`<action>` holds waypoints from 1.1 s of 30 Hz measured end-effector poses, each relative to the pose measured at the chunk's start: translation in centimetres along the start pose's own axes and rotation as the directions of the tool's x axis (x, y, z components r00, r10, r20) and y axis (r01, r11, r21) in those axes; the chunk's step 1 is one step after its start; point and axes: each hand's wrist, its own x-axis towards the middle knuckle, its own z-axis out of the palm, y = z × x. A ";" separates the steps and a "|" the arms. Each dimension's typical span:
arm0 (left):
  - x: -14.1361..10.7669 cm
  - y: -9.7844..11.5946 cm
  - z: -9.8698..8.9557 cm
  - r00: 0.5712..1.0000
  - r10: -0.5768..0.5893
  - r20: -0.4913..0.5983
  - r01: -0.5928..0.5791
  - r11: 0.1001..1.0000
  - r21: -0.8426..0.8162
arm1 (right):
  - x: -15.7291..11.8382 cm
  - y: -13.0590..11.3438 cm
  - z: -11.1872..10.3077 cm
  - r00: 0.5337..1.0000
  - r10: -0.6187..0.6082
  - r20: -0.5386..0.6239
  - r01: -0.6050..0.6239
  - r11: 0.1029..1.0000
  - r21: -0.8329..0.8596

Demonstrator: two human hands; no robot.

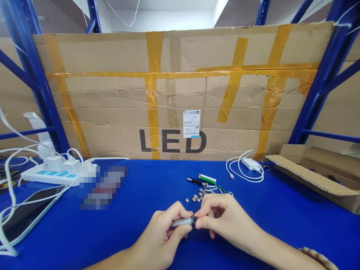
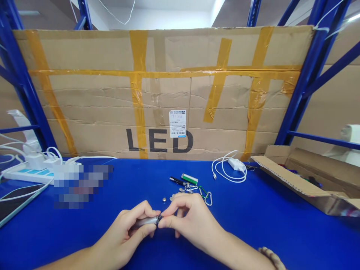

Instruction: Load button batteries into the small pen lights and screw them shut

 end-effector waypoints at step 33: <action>1.2 -0.8 -0.6 0.972 -0.204 -0.118 0.174 0.960 -0.221 | 2.2 -2.7 -8.1 0.875 -0.319 -0.364 -0.156 0.527 -0.836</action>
